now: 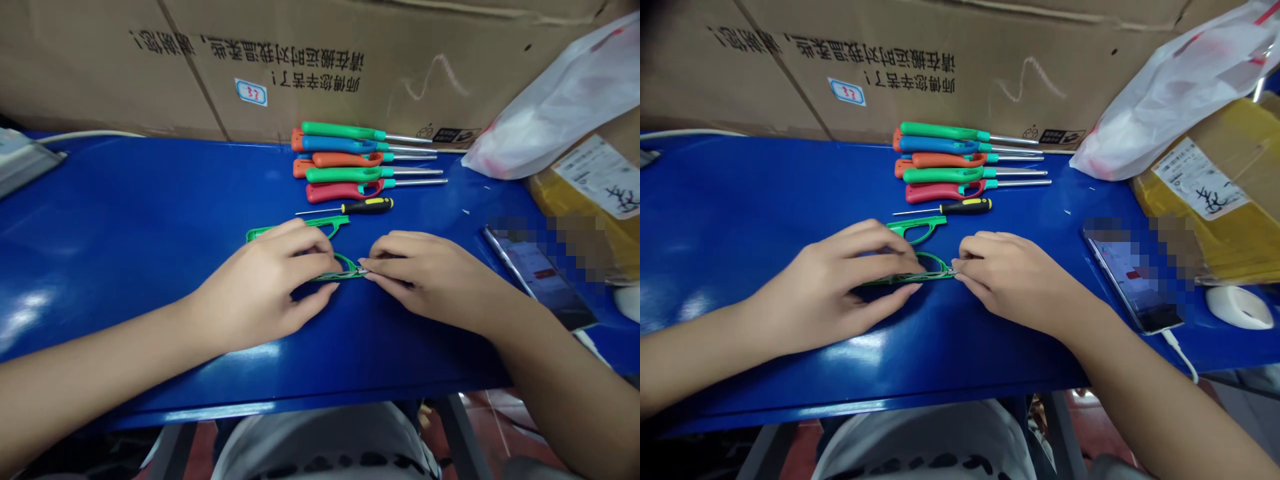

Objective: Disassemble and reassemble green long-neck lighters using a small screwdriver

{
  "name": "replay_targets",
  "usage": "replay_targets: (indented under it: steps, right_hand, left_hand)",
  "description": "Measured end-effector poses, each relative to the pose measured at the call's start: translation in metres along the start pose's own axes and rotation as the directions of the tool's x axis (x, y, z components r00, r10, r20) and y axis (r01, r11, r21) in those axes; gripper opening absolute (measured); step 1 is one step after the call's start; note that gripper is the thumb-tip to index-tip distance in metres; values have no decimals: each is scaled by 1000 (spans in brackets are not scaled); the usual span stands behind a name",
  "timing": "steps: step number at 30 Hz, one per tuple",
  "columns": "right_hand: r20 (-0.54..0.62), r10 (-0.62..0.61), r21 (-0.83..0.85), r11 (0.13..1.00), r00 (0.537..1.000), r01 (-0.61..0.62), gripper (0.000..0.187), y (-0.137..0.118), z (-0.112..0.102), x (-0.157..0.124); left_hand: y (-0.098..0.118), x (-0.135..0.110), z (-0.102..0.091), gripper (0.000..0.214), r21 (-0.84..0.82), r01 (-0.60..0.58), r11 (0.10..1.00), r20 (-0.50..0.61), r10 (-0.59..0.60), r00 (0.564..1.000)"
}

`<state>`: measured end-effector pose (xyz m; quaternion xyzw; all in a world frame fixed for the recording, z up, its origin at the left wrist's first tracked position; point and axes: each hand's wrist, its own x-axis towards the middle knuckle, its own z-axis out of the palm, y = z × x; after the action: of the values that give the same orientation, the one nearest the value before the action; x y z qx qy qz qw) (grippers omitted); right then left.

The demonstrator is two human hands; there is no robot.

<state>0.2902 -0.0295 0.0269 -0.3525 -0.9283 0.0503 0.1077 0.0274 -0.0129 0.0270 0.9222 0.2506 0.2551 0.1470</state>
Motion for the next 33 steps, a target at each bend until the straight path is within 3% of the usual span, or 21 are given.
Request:
replay_targets:
  steps: [5,11,17,25,33]
  right_hand:
    - [-87,57,18,998,995,-56,21,-3,5,4]
    - [-146,-44,99,993,988,59,15,-6,17,13]
    - [-123,-26,185,982,992,49,12,-5,20,16]
    - [-146,142,436,898,979,-65,10,-13,19,23]
    - [-116,246,490,857,962,-160,14,-15,21,25]
  left_hand:
    - [-1,-20,-14,12,63,42,997,-25,-41,999]
    - [-7,-24,-6,15,89,-7,996,-18,9,1000]
    - [-15,-29,-1,15,105,-58,993,-9,59,998]
    - [-16,-31,1,18,118,-53,992,-1,53,999]
    - [-16,-32,0,17,125,-34,992,9,34,999]
